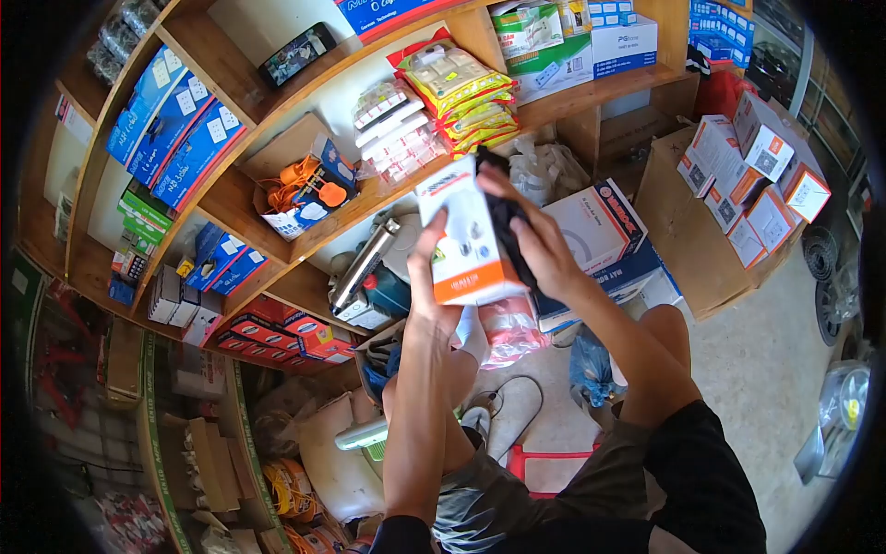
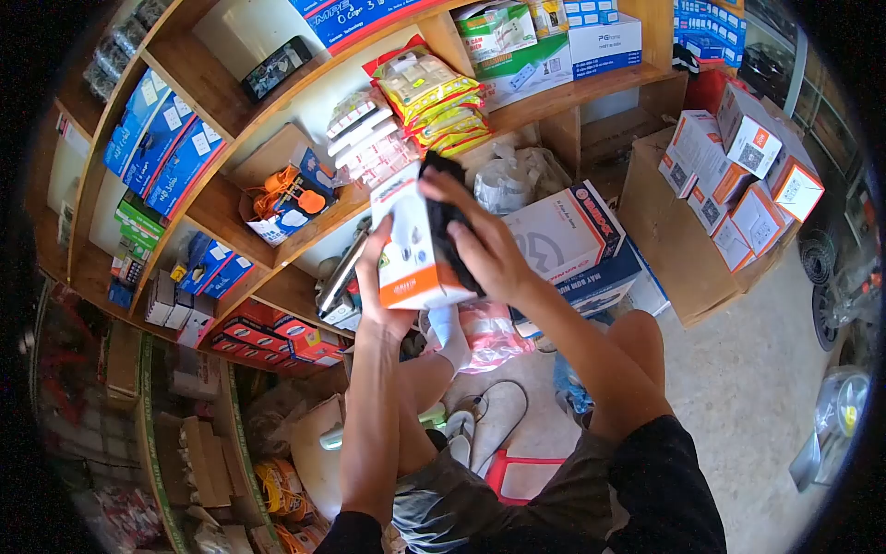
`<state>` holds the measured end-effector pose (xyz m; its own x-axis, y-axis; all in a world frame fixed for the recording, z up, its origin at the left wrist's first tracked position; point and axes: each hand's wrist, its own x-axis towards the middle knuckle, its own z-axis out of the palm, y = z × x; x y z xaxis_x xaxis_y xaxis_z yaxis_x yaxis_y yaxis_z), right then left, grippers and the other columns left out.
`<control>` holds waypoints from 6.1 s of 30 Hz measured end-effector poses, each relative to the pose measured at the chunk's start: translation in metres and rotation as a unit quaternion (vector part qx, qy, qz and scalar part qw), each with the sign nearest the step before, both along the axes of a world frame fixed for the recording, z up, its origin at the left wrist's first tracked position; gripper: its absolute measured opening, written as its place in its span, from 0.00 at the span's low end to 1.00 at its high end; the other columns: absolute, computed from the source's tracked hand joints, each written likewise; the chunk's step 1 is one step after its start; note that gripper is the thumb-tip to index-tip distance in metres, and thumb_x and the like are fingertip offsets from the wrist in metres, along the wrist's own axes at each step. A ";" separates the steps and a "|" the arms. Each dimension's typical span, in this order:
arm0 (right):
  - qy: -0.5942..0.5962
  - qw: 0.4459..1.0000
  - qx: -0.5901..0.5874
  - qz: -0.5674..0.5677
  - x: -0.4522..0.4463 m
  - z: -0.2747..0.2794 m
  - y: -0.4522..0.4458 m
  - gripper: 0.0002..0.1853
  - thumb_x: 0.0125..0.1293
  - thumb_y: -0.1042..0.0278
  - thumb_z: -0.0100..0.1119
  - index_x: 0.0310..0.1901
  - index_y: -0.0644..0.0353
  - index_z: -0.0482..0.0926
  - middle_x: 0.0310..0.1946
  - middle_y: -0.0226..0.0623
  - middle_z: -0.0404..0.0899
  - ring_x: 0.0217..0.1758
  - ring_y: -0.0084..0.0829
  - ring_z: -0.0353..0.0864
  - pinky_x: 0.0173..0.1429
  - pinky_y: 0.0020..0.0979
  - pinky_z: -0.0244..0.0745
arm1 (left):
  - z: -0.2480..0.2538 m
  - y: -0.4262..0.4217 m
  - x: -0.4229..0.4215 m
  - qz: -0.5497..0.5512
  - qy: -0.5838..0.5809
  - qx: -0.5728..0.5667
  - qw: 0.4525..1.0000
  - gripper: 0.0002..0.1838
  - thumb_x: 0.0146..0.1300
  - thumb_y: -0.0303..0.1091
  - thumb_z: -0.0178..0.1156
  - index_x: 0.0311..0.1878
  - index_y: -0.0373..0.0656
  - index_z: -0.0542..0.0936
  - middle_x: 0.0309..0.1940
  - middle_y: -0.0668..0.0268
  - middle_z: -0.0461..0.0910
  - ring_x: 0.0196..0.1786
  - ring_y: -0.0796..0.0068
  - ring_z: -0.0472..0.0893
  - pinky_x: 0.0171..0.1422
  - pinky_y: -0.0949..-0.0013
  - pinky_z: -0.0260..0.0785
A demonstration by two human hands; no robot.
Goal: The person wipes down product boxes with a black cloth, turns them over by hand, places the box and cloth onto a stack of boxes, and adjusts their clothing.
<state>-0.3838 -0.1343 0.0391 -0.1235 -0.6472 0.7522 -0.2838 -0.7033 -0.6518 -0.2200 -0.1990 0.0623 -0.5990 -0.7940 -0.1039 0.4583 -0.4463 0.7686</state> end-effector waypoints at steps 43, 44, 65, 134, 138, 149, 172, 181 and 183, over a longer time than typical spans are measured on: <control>-0.270 0.955 0.116 0.044 0.017 -0.026 -0.024 0.30 0.82 0.44 0.45 0.69 0.63 0.70 0.52 0.38 0.82 0.52 0.24 0.83 0.57 0.28 0.79 | 0.002 -0.005 -0.002 0.089 -0.116 -0.089 0.985 0.32 0.64 0.52 0.68 0.65 0.42 0.76 0.52 0.65 0.84 0.51 0.69 0.85 0.59 0.61 0.76; -0.216 0.975 0.052 -0.029 0.028 -0.025 -0.022 0.29 0.82 0.43 0.45 0.67 0.62 0.72 0.49 0.37 0.82 0.49 0.23 0.84 0.54 0.27 0.81 | -0.002 -0.013 -0.001 0.095 -0.104 -0.093 0.986 0.31 0.64 0.51 0.68 0.65 0.42 0.77 0.52 0.65 0.84 0.51 0.69 0.85 0.59 0.61 0.76; -0.462 0.842 0.227 0.160 0.032 -0.019 -0.017 0.27 0.79 0.44 0.51 0.61 0.61 0.78 0.44 0.30 0.84 0.43 0.18 0.84 0.50 0.24 0.78 | 0.013 -0.006 0.001 0.084 -0.110 -0.204 0.969 0.33 0.69 0.50 0.63 0.71 0.44 0.68 0.55 0.65 0.80 0.55 0.73 0.82 0.59 0.65 0.75; -0.056 0.926 -0.007 -0.374 0.008 0.021 0.010 0.15 0.75 0.62 0.61 0.56 0.63 0.78 0.53 0.45 0.77 0.55 0.40 0.79 0.60 0.36 0.73 | 0.010 0.009 -0.017 -0.065 -0.033 0.016 0.997 0.28 0.69 0.56 0.64 0.57 0.39 0.81 0.43 0.61 0.87 0.40 0.69 0.87 0.46 0.67 0.81; -0.078 0.960 -0.013 -0.268 0.021 0.019 0.012 0.12 0.72 0.65 0.63 0.51 0.63 0.81 0.43 0.43 0.79 0.48 0.41 0.79 0.56 0.38 0.72 | 0.005 -0.004 -0.013 -0.045 0.015 0.022 0.999 0.28 0.69 0.55 0.62 0.58 0.39 0.81 0.46 0.60 0.87 0.44 0.66 0.87 0.51 0.62 0.81; 0.040 0.964 -0.134 -0.228 0.018 0.025 0.024 0.08 0.62 0.71 0.67 0.42 0.61 0.81 0.37 0.44 0.83 0.39 0.44 0.83 0.46 0.38 0.78 | 0.002 -0.008 0.002 -0.056 0.066 0.033 0.996 0.26 0.70 0.52 0.63 0.56 0.38 0.81 0.45 0.59 0.87 0.44 0.67 0.88 0.50 0.63 0.82; 0.016 0.967 -0.180 -0.182 0.018 0.007 0.012 0.09 0.60 0.76 0.66 0.31 0.61 0.73 0.28 0.41 0.74 0.31 0.38 0.77 0.37 0.34 0.69 | 0.005 -0.011 -0.003 -0.130 -0.015 0.026 0.991 0.27 0.69 0.52 0.64 0.60 0.39 0.80 0.46 0.60 0.86 0.43 0.68 0.86 0.47 0.64 0.82; -0.017 0.968 -0.093 -0.232 -0.001 -0.005 0.002 0.09 0.66 0.74 0.64 0.32 0.64 0.72 0.27 0.39 0.74 0.29 0.32 0.74 0.37 0.33 0.69 | 0.005 0.009 -0.005 -0.063 -0.092 -0.041 0.993 0.29 0.64 0.55 0.67 0.58 0.41 0.80 0.45 0.62 0.84 0.43 0.69 0.83 0.48 0.63 0.77; -0.001 0.973 -0.142 -0.183 0.016 0.005 0.008 0.10 0.64 0.75 0.65 0.31 0.62 0.71 0.26 0.38 0.71 0.29 0.32 0.73 0.36 0.34 0.68 | 0.007 -0.006 -0.003 -0.116 -0.034 0.010 0.993 0.29 0.64 0.55 0.67 0.58 0.41 0.80 0.45 0.61 0.84 0.43 0.69 0.84 0.49 0.62 0.78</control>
<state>-0.3682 -0.1262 0.0445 -0.3075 -0.3254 0.8942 -0.5485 -0.7073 -0.4461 -0.2226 -0.2053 0.0689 -0.7571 -0.6323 -0.1639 0.2886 -0.5489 0.7845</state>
